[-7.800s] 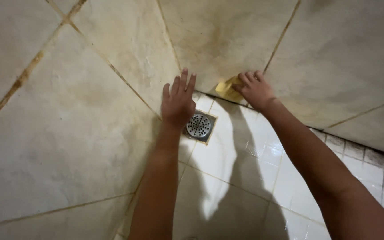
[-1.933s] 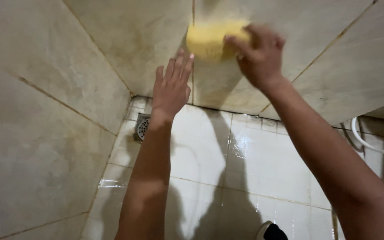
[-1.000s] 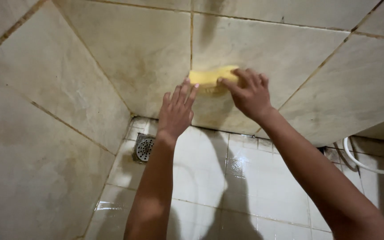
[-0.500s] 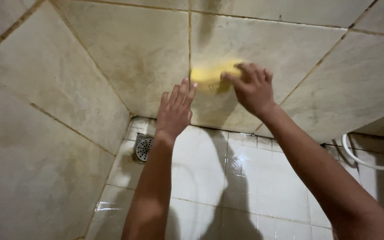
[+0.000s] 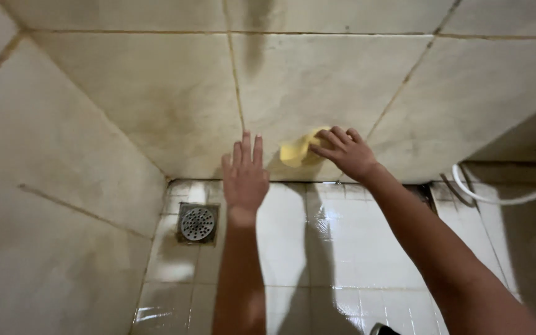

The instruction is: The person scrubs the tiled wall and floor junction in a bathroom using a yellow sponge. They then pick up a handheld shower head and rinse the toilet bowl and the surrounding floor area with water.

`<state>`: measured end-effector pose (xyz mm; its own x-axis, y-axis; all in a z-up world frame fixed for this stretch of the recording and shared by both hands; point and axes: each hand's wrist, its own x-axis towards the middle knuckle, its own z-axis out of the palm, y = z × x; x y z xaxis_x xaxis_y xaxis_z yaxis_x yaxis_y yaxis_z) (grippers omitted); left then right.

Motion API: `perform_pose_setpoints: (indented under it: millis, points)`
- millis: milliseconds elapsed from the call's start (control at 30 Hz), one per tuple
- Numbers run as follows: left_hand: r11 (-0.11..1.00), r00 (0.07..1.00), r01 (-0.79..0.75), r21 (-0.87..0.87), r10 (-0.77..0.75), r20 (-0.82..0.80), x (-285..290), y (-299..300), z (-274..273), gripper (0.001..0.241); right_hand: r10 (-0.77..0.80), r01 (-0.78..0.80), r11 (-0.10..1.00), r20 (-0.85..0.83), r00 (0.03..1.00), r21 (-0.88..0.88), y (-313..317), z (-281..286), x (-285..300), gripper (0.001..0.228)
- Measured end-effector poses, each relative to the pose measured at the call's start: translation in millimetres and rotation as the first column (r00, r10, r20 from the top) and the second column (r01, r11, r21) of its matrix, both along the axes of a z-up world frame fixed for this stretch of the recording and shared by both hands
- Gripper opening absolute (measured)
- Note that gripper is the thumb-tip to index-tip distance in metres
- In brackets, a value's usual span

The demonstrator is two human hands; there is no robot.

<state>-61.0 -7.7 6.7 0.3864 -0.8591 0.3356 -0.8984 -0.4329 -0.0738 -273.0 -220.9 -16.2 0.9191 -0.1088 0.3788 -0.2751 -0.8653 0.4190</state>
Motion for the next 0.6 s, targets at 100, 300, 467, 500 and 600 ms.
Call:
perform_pose_setpoints:
  millis: [100, 300, 467, 500, 600]
  points:
    - [0.996, 0.996, 0.091, 0.008, -0.091, -0.024, -40, -28, -18, 0.074, -0.174, 0.169, 0.985, -0.16, 0.972, -0.043, -8, -5, -43, 0.063]
    - [0.891, 0.891, 0.453, -0.001, -0.453, 0.003, -114, -94, -62, 0.067, -0.458, 0.452, 0.882, -0.455, 0.763, -0.13, -17, -2, -134, 0.064]
    - [0.876, 0.875, 0.483, -0.016, -0.483, -0.012, -150, -112, -44, 0.066, -0.491, 0.494, 0.865, -0.361, 0.793, -0.09, 7, 47, -176, 0.064]
    - [0.876, 0.875, 0.481, -0.044, -0.482, -0.035, -153, -118, -39, 0.066, -0.484, 0.489, 0.87, -0.315, 0.817, -0.066, 9, 59, -175, 0.064]
    - [0.849, 0.867, 0.493, -0.189, -0.498, 0.023, -170, -128, -45, 0.063, -0.489, 0.447, 0.872, -0.332, 0.806, -0.198, 10, 75, -175, 0.076]
